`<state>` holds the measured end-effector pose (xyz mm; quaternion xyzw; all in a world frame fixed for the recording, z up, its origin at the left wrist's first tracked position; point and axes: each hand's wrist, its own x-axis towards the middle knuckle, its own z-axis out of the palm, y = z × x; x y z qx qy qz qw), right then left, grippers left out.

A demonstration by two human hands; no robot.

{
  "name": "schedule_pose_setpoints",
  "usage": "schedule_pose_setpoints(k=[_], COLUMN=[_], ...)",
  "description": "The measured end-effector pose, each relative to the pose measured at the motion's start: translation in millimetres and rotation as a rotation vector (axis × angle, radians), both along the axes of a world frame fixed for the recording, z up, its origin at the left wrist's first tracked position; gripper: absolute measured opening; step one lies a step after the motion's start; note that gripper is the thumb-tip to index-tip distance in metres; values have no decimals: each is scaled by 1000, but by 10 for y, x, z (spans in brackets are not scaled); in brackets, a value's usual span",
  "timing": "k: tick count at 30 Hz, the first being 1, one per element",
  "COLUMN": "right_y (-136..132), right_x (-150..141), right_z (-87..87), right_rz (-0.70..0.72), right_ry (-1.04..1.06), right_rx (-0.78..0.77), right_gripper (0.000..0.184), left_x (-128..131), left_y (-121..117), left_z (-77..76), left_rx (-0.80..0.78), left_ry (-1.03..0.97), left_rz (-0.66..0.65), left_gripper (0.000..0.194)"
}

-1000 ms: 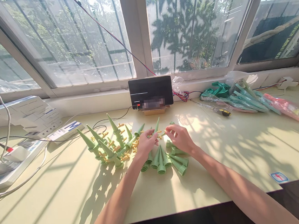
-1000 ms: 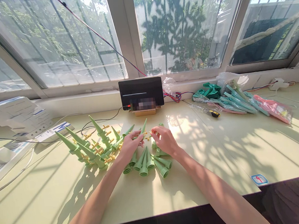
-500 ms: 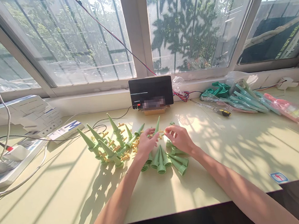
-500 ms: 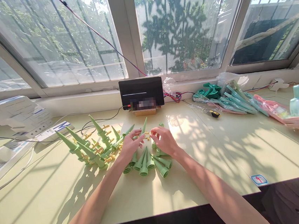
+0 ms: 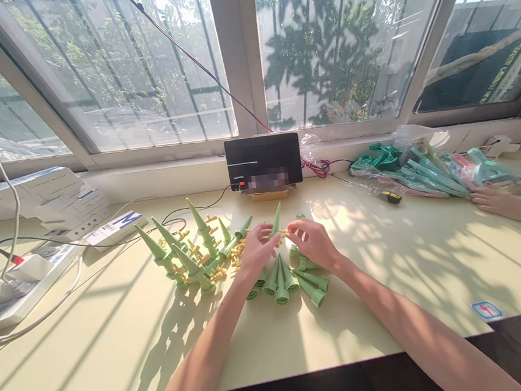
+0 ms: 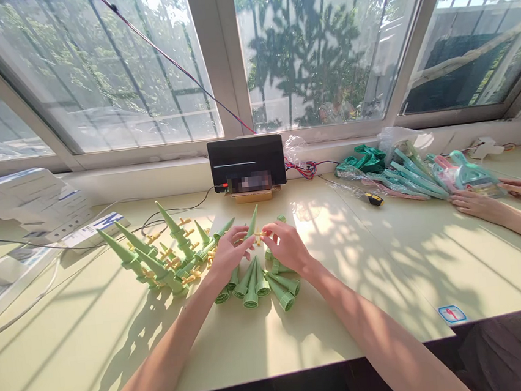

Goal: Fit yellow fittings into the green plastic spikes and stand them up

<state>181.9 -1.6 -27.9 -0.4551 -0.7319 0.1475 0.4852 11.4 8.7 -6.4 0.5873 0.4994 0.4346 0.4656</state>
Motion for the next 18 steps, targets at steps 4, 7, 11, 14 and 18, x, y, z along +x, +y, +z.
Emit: schedule_pose_setpoints(k=[4,7,11,14,18], right_y=[-2,1,2,-2,-7], right_x=[1,2,0,-4,-9], right_z=[2,1,0,3,11], right_rz=[3,5,9,8,8], right_ry=[0,0,3,8,5], right_rx=[-4,-10,-11,-11,-12], right_gripper=[8,9,9,9,8], left_x=[4,8,11,14,17], left_y=[-13,-9,-8,-14,-18], left_z=[12,8,7,11,12], left_rx=[1,6,12,11,13], left_ry=[-5,-7,-6,-8,-32], left_rz=[-8,-11,-18,-18,-28], left_gripper=[36,35,35,36,38])
